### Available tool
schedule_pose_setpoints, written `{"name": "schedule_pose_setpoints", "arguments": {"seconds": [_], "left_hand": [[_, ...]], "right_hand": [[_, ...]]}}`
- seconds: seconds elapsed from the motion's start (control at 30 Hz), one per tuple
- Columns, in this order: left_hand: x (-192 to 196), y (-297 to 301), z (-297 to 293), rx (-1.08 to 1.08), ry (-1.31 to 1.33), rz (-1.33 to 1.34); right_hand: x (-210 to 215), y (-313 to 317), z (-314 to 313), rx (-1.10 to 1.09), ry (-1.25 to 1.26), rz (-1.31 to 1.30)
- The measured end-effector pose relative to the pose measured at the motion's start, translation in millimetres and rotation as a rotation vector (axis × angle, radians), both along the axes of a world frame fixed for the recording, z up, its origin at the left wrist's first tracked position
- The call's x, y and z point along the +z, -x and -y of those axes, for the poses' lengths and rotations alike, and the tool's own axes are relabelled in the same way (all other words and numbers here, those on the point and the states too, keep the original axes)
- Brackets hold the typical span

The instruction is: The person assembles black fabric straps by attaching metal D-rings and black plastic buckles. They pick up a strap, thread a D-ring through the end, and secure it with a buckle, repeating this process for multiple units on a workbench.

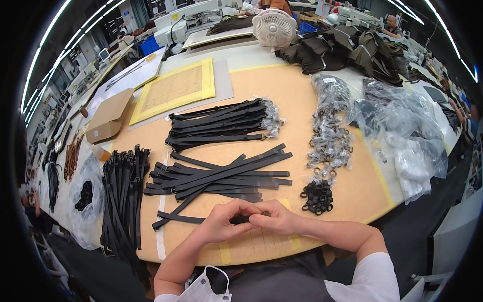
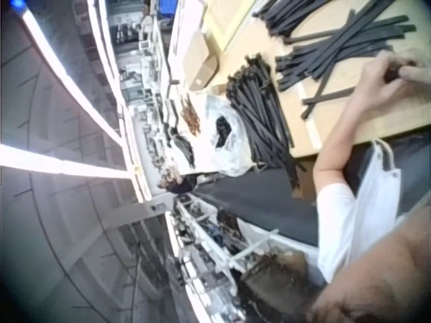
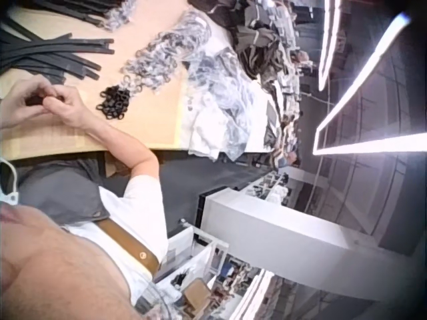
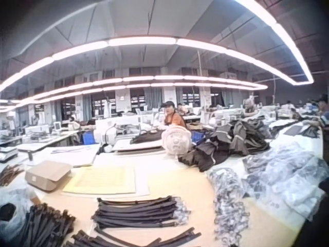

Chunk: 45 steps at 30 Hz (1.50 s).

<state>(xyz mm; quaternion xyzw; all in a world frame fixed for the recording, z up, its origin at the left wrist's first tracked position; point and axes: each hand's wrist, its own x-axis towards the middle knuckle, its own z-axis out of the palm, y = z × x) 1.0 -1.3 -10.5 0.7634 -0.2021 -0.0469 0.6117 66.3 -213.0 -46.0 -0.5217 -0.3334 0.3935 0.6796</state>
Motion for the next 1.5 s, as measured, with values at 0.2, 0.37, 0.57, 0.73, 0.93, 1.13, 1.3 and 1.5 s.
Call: {"name": "schedule_pose_setpoints", "arguments": {"seconds": [0.2,0.37,0.57,0.73,0.93,1.13,1.3,1.5], "left_hand": [[1,2,3,-0.024,0.041,-0.021],[4,3,5,-0.026,0.035,-0.009],[-1,3,0,-0.032,-0.025,0.065],[4,2,-1,0.030,-0.053,0.102],[29,1,-9,0.134,-0.164,0.059],[30,32,-75,0.324,-0.430,-0.028],[30,47,-130,0.417,-0.470,0.104],[59,-26,-170,0.411,-0.584,0.145]], "right_hand": [[9,3,2,-0.006,0.003,-0.004],[14,6,1,-0.015,-0.012,-0.004],[20,9,-3,-0.041,-0.010,0.049],[13,-12,8,0.108,0.057,-0.101],[17,-16,8,-0.001,0.073,0.179],[36,-40,27,-0.117,-0.038,0.249],[43,-73,50,-0.177,0.176,0.241],[55,-145,23,-0.330,0.390,0.451]]}}
